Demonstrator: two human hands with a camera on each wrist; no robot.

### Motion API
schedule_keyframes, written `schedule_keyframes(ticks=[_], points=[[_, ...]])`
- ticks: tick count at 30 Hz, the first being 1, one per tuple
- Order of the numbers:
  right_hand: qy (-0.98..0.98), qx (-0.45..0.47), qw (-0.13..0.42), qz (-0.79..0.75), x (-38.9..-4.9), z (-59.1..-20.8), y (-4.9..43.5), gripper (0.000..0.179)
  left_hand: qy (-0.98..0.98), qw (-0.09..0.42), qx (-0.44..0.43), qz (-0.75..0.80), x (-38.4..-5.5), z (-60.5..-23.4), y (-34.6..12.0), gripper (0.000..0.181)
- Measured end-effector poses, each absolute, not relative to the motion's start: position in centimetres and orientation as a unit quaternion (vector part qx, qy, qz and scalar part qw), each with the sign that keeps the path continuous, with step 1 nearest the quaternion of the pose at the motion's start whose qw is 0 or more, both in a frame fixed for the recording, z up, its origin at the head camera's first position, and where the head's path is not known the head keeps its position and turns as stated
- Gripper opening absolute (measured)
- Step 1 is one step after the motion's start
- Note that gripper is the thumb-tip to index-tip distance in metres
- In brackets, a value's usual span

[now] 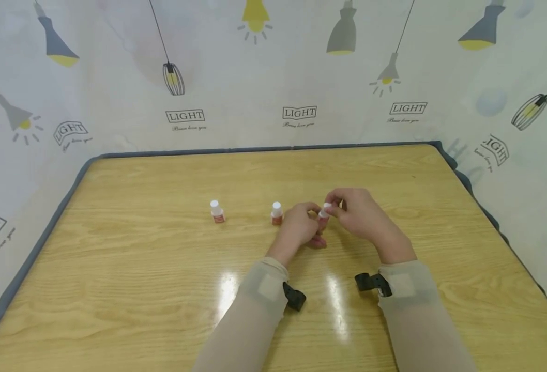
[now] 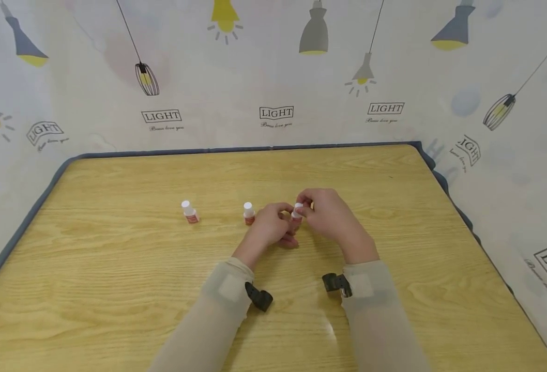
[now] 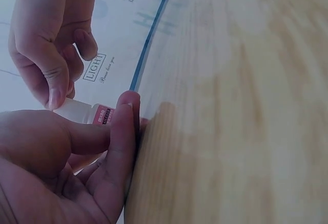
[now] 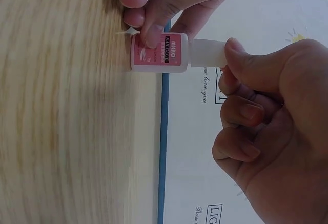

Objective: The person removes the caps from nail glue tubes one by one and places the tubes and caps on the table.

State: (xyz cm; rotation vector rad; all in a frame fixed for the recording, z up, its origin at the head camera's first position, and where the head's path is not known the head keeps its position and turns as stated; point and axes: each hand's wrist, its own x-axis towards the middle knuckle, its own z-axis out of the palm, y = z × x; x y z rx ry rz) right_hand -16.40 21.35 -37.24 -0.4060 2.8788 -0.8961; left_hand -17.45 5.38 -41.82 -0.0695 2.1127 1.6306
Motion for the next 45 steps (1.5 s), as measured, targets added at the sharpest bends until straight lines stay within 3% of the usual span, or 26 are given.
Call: schedule_keyframes(ticks=[26,38,45], points=[[0.935,-0.222,0.049,-0.274,-17.6,-37.2,22.9,0.016,0.786,0.234,-0.019,0.572,-17.8,-41.7,5.4,0.041],[0.944,-0.194,0.037,-0.265,-17.1,-37.1,22.5,0.016,0.777,0.256,-0.021,0.574,-17.9,-41.7,5.6,0.029],[0.941,-0.223,0.026,-0.253,-17.2,-37.4,22.5,0.015,0.778,0.259,-0.018,0.572,-18.0,-41.8,5.2,0.028]])
